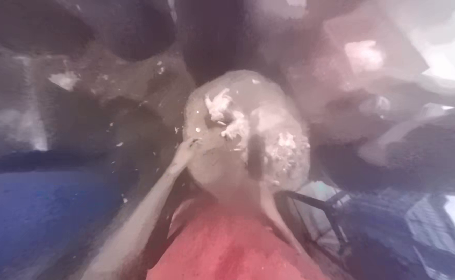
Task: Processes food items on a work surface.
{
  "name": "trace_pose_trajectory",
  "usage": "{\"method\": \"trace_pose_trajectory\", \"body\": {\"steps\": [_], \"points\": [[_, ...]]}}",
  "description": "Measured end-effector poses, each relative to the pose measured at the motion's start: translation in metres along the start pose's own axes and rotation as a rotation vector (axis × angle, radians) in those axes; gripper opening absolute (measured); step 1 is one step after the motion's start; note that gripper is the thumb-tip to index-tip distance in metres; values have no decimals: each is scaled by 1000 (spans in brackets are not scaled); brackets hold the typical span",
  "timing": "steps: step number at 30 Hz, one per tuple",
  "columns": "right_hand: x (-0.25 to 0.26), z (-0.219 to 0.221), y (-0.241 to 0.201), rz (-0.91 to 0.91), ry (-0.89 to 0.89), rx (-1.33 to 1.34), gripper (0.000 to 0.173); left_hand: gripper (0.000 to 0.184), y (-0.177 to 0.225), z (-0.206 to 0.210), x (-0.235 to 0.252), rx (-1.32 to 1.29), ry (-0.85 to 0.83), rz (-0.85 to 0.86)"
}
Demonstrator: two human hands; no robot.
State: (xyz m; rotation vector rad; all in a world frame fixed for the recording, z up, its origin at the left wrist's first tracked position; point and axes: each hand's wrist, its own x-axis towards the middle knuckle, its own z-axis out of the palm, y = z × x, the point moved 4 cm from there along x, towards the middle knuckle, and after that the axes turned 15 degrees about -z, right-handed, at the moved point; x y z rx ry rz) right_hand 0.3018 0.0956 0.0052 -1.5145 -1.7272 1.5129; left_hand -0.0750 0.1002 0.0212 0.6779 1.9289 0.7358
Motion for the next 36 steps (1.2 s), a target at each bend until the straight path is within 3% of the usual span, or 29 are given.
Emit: {"method": "trace_pose_trajectory", "body": {"steps": [3,6,8,9,11,13,16,18,20,23,25,27,29,31,34,36], "points": [[-22,-31,-3,-67,-78,-248,49,32,50,50,46,155,-96,152],[-38,-51,7,-64,-435,-290,55,40,85,87,73,429,-24,98],[-36,-51,30,-277,-551,-311,52,46,105,99,72,519,-25,-2],[-32,-47,32,-442,-523,-335,52,47,110,102,73,499,-82,-60],[-30,-34,-17,-193,-628,-474,50,49,106,109,78,509,-147,-105],[-9,-9,-23,-61,-692,-532,54,55,96,115,80,647,-79,-71],[29,27,-25,-81,-758,-525,62,57,105,120,71,530,-110,-39],[32,36,-48,-95,-752,-401,57,53,118,114,50,471,-105,5],[34,36,-55,8,-686,-244,54,50,126,90,16,450,-100,15],[39,23,-25,-11,-433,-44,47,39,103,37,-38,124,-134,4],[42,10,-2,-13,-267,-13,47,33,60,19,-64,-175,-198,-50],[48,-1,-9,-38,-207,-95,48,36,5,24,-74,-280,-192,-121],[51,-12,-52,-156,-235,-151,52,44,-53,40,-71,-149,-89,-255],[47,-18,-122,-409,-158,-72,52,46,-89,56,-65,-21,-22,-356],[12,-17,-233,-721,-54,206,75,50,-97,70,-77,5,-47,-375],[-6,1,-257,-778,-50,249,70,50,-96,71,-79,38,-49,-395]]}}
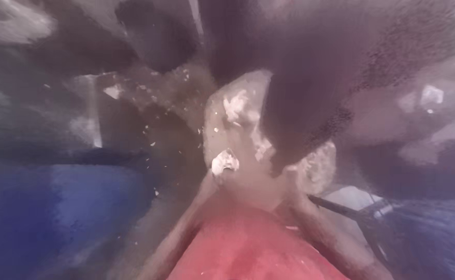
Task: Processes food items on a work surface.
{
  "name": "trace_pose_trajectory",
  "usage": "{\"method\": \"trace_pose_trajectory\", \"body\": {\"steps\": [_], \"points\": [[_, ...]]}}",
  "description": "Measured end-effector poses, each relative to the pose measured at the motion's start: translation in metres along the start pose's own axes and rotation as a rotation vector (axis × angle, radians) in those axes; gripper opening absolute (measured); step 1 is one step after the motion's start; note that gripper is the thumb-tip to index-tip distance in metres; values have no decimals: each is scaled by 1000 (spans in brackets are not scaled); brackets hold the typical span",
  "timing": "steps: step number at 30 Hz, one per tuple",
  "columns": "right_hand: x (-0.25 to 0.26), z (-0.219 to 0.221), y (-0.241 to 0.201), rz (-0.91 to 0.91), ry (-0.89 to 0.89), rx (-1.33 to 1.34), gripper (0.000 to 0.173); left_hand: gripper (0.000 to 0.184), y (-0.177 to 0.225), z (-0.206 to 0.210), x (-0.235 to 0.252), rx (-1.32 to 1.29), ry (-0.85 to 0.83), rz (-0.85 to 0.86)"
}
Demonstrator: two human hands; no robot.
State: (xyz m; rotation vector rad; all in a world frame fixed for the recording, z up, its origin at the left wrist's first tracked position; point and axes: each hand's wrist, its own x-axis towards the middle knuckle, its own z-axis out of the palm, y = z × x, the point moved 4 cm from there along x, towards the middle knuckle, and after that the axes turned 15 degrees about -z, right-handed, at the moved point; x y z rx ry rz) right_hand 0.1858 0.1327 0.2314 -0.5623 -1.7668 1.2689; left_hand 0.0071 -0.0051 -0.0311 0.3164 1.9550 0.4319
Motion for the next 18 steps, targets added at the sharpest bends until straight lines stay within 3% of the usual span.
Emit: {"method": "trace_pose_trajectory", "body": {"steps": [2,4,6,9,12,15,18], "points": [[-33,19,48,141,-134,-109,51,50,-3,1,4,53,13,3],[-77,41,129,417,-397,-308,52,53,-8,0,7,65,-4,19],[-104,51,178,696,-581,-334,50,49,-17,-2,2,-14,-51,12],[-98,47,157,757,-532,-304,49,44,-36,-20,-16,-202,-107,-39],[-92,27,131,578,-400,-452,51,40,-52,-40,-20,-433,-59,-17],[-107,-5,184,635,-599,-613,53,40,-56,-60,-19,-531,8,12],[-86,-3,161,654,-634,-527,56,38,-50,-69,-15,-554,4,22]]}}
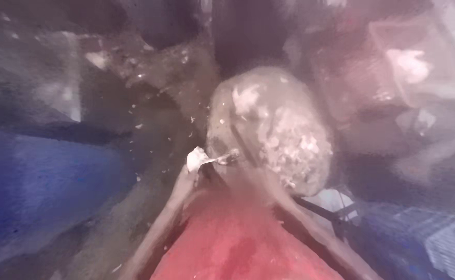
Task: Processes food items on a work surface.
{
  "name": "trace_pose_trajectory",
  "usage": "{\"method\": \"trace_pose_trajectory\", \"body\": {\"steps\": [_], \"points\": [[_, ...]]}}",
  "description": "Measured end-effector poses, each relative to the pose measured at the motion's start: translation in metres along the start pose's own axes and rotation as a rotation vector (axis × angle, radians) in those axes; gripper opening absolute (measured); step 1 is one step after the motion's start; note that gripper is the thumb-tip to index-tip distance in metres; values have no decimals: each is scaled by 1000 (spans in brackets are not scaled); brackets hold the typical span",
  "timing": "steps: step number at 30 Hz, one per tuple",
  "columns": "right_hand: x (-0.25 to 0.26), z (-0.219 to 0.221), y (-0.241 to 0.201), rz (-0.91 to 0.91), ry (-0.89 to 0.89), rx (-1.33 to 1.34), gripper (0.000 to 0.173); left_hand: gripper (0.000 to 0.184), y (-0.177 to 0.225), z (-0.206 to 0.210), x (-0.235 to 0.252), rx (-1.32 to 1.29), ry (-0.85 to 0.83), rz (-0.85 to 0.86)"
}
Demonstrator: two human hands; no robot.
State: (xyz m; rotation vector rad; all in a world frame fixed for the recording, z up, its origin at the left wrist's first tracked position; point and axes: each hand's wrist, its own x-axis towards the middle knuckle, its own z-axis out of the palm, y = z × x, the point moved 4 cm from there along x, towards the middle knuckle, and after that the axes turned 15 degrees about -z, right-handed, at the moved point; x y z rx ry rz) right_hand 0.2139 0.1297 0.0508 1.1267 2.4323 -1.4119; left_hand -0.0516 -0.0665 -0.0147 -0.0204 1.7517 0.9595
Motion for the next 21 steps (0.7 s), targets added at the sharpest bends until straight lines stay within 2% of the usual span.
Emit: {"method": "trace_pose_trajectory", "body": {"steps": [3,4,5,6,8,9,11,14,16,18,19,21], "points": [[-28,2,-58,-262,149,87,63,34,-3,0,-9,-25,-61,4],[-32,9,-66,-321,184,132,58,34,-1,0,-12,-36,-79,6],[-32,17,-64,-303,172,140,50,33,1,1,-15,-49,-97,12],[-25,26,-53,-209,107,99,47,32,2,4,-16,-67,-112,22],[-3,37,-16,-2,-84,-61,52,29,-2,8,-18,-99,-135,16],[2,39,-10,27,-119,-108,54,29,-4,6,-20,-109,-132,8],[0,32,-29,-33,-100,-126,50,30,-8,2,-19,-133,-118,-6],[-24,26,-60,-175,-32,37,48,29,-21,6,-20,-175,-116,-43],[-20,33,-47,-153,-65,62,50,30,-24,7,-20,-183,-98,-63],[-2,38,-13,-38,-214,-90,54,28,-27,10,-20,-187,-80,-81],[1,39,-4,-20,-219,-138,55,29,-31,9,-21,-186,-82,-92],[0,35,-14,-64,-160,-174,52,32,-37,6,-20,-176,-86,-92]]}}
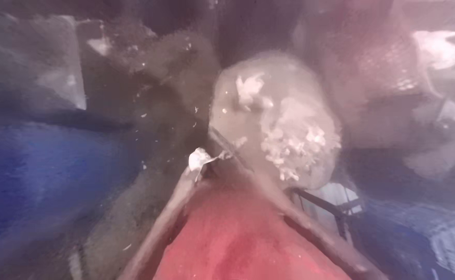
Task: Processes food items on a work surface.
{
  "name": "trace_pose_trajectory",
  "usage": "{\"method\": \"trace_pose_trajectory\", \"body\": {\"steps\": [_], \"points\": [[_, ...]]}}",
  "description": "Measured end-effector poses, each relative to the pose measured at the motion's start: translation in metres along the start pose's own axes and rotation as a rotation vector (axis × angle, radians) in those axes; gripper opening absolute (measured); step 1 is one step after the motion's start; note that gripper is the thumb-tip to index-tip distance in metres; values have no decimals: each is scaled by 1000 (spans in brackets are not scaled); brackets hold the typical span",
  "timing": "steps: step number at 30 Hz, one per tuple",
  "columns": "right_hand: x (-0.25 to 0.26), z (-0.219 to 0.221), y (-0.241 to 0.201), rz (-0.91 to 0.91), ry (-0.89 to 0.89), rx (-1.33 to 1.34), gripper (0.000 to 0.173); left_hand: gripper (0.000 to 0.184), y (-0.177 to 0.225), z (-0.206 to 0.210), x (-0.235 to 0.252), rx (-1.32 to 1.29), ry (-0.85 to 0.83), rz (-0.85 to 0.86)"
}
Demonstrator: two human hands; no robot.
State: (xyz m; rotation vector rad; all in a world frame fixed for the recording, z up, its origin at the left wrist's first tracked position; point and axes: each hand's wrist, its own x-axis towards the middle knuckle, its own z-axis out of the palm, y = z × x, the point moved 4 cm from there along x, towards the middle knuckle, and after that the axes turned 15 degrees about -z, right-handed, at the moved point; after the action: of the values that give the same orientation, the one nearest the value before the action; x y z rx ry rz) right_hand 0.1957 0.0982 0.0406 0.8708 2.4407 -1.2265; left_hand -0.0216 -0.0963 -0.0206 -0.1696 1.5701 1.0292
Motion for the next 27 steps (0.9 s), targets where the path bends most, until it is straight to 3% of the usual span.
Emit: {"method": "trace_pose_trajectory", "body": {"steps": [3,7,9,11,14,16,17,19,22,24,27], "points": [[-18,4,-27,-22,18,250,49,31,-10,0,-4,41,-22,9],[-3,43,36,50,-148,499,56,30,1,15,-13,73,-70,20],[2,19,50,82,7,418,54,32,24,31,-17,65,-118,72],[-13,-18,32,74,198,313,53,35,34,52,-14,76,-171,84],[-29,-89,-22,-264,604,380,69,39,44,89,27,223,-185,-24],[-49,-102,-62,-450,815,620,82,43,33,103,54,316,-151,-108],[-59,-93,-70,-436,831,681,80,44,31,108,61,343,-153,-122],[-60,-54,-51,-241,664,513,68,42,39,113,55,353,-158,-139],[-14,4,14,43,161,236,51,43,37,102,45,372,-127,-124],[-6,7,17,60,134,135,51,42,37,84,41,492,-120,-81],[-28,-9,-4,-45,332,118,48,46,23,58,23,781,-142,-90]]}}
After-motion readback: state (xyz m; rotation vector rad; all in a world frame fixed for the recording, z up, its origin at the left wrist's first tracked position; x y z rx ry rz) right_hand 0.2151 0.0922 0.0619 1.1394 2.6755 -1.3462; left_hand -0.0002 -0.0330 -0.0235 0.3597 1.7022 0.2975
